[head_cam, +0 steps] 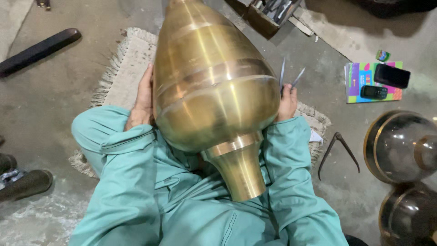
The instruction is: The person sits on the workshop floor with a large spun brass vessel on their lap. They use a divider compass to scribe reference lines around the brass body, repositioning the tool and rotating the vessel to mark different sections, and occasionally steady the vessel with one hand while marking with the other.
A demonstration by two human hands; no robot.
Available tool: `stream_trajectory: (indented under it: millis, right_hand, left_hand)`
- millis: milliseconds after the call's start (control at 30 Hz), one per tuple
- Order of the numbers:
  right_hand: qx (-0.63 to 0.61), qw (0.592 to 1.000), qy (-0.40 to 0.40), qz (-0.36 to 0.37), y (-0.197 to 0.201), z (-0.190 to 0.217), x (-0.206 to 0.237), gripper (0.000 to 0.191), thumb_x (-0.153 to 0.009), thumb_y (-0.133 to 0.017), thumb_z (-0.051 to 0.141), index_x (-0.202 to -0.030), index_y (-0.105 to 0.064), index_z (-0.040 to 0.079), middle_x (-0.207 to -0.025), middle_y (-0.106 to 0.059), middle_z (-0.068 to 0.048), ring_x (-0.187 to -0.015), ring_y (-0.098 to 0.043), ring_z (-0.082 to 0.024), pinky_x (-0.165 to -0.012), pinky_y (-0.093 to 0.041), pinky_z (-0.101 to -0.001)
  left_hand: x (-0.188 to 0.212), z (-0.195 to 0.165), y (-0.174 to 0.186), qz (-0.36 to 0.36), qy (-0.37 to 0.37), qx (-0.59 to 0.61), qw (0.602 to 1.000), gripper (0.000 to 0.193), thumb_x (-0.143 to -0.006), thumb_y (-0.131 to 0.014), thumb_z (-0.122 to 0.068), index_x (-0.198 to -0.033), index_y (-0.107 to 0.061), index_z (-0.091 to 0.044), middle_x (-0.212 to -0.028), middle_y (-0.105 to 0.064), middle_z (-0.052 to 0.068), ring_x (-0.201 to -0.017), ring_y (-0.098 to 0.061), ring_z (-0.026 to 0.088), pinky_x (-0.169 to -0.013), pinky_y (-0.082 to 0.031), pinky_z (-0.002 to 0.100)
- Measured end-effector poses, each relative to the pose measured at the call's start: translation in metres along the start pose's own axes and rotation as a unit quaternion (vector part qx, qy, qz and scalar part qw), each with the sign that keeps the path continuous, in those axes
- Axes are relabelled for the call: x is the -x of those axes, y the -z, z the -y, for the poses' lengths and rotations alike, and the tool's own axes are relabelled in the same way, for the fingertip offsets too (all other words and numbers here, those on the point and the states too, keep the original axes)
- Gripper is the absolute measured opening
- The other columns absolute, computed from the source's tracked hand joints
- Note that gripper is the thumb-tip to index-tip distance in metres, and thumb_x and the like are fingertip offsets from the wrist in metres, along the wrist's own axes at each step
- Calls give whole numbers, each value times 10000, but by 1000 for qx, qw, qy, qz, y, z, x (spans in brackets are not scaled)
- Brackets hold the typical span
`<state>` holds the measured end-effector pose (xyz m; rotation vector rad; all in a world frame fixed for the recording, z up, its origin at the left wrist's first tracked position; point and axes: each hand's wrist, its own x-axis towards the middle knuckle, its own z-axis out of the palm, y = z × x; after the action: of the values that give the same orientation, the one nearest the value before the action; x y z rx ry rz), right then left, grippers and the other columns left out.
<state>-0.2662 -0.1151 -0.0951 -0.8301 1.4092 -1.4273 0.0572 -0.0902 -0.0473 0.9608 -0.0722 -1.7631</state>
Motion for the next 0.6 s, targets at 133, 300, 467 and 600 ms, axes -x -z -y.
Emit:
stream_trajectory:
  millis: [133, 300, 467, 600]
  right_hand:
    - [33, 996, -84, -26, 11, -11, -7, 253, -1119, -536, 305, -1077, -619, 70, -896, -598, -25, -777, -545, -122, -674, -467, -299]
    - [-163, 974, -148, 43, 6, -9, -6, 290, -1059, -497, 294, -1145, -613, 42, -985, -701, -76, -860, -670, -165, -753, -562, -318]
    - [-184, 966, -182, 13, 10, -6, -5, 315, -1034, -448, 297, -1130, -582, 29, -935, -696, -91, -818, -667, -177, -731, -570, -321]
    - [-56, 998, 12, -24, 22, -6, -3, 189, -1147, -529, 265, -1134, -571, 81, -891, -623, -34, -756, -563, -102, -667, -490, -274]
  left_hand:
    - [1, 4, -4, 17, -41, -26, 999, 547, -1040, -493, -453, -1404, -618, -65, -1339, -702, 89, -1184, -679, 230, -1048, -560, 366]
    - [8, 5, -9, -32, -13, -29, 999, 485, -1018, -540, -418, -1346, -628, -72, -1294, -698, 114, -1161, -678, 245, -1000, -588, 388]
    - [6, 15, -6, -91, -52, -33, 994, 428, -994, -610, -359, -1287, -622, -47, -1254, -676, 121, -1134, -676, 236, -970, -599, 391]
    - [9, 24, -6, -98, -278, -263, 919, 366, -1036, -639, -209, -1356, -599, -37, -1354, -627, 80, -1258, -595, 169, -1101, -493, 309]
